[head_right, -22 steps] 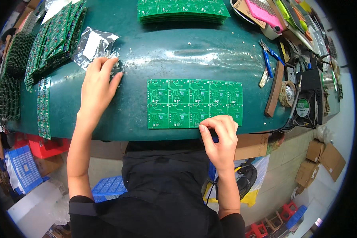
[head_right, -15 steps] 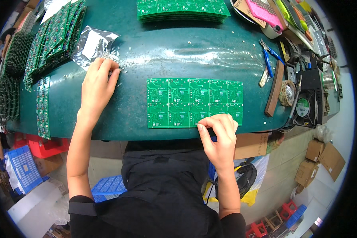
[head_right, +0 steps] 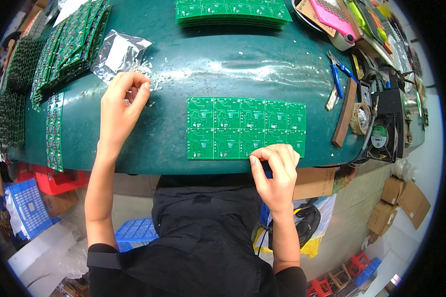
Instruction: The person takes a circuit board panel and inserts electronic components into it by hand. The person then places the board onto a stack.
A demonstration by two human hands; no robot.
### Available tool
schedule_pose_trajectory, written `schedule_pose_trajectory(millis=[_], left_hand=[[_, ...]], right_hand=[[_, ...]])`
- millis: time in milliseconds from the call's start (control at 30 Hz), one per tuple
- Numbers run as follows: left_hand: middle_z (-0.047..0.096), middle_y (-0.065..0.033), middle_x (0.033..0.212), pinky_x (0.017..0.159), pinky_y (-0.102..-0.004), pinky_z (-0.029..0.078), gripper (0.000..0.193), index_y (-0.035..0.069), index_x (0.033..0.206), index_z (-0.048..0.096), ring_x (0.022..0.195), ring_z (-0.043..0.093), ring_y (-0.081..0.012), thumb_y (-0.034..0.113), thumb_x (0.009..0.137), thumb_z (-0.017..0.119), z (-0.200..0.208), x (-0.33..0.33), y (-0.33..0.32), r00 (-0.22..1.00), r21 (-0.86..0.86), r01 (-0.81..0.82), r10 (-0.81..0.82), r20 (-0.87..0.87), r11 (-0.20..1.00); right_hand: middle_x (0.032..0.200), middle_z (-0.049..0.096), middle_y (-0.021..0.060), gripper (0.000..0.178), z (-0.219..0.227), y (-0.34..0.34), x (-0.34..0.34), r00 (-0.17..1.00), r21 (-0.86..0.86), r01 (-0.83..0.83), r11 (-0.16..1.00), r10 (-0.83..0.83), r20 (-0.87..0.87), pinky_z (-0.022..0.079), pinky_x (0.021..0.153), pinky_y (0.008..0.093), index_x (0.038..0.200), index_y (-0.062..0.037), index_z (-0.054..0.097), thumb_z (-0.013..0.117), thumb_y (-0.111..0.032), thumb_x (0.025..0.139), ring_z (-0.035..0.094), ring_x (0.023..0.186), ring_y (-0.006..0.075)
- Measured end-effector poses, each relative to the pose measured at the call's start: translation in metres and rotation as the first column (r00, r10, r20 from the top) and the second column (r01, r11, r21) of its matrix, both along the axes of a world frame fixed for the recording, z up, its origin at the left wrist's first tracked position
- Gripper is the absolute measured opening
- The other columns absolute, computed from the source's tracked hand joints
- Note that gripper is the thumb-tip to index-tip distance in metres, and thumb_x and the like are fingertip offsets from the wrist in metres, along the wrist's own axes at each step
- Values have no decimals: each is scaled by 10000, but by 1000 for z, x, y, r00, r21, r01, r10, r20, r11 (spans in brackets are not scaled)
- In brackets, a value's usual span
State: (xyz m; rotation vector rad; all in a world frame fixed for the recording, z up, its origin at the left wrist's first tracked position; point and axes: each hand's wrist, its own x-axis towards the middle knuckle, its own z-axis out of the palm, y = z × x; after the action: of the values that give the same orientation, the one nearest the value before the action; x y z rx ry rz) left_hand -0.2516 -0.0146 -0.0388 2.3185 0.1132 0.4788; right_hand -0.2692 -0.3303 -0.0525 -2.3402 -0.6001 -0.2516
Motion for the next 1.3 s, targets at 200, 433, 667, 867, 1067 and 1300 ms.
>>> schedule_pose_trajectory(millis=[200, 433, 667, 867, 1067, 1300], left_hand=[[588, -34, 840, 626, -246, 464, 90, 26, 887, 631, 700, 557, -102, 96, 885, 688, 7, -6, -8, 998, -186, 14, -26, -62, 982], [608, 10, 878, 708, -215, 462, 102, 17, 936, 587, 766, 562, -47, 95, 947, 651, 12, -13, -14, 981, -288, 21, -75, -177, 957], [610, -22, 915, 750, -218, 470, 117, 26, 912, 546, 806, 560, -58, 42, 935, 660, 18, -19, -25, 973, -437, 64, -153, -172, 897], [617, -47, 941, 765, -223, 469, 144, 22, 918, 526, 840, 560, -71, 27, 926, 670, 17, -25, -36, 952, -552, 117, -252, -175, 825], [636, -66, 957, 791, -237, 522, 162, 29, 987, 499, 879, 621, -95, 54, 949, 655, 19, -28, -47, 914, -707, 135, -363, -182, 694], [651, -85, 967, 778, -254, 553, 137, 4, 1046, 523, 865, 663, -124, 30, 961, 627, 19, -29, -59, 887, -750, 178, -435, -158, 637]], right_hand=[[822, 623, 35, 142, -1, 1, 0, 999, -31, -22, 999, 24, 42, 385, 802, 357, 855, -83, 673, 767, -35, 761, 580, 804, 224], [842, 619, 44, 177, -1, 3, -2, 992, -76, -35, 997, 44, 121, 400, 791, 376, 883, -77, 664, 768, -22, 751, 580, 803, 238], [852, 619, 52, 191, -1, 5, -3, 992, -94, -42, 995, 52, 115, 416, 780, 383, 892, -62, 658, 772, -10, 748, 581, 800, 248], [849, 629, 54, 185, -1, 5, -3, 993, -75, -40, 996, 48, 105, 417, 775, 379, 893, -57, 664, 771, -2, 752, 587, 793, 245], [844, 632, 52, 192, 1, 7, -3, 990, -70, -39, 997, 48, 132, 423, 764, 379, 895, -56, 672, 774, 5, 744, 591, 782, 243], [846, 632, 50, 187, -2, 9, -4, 989, -67, -33, 997, 42, 142, 426, 761, 377, 899, -59, 675, 767, 7, 750, 592, 783, 244]])
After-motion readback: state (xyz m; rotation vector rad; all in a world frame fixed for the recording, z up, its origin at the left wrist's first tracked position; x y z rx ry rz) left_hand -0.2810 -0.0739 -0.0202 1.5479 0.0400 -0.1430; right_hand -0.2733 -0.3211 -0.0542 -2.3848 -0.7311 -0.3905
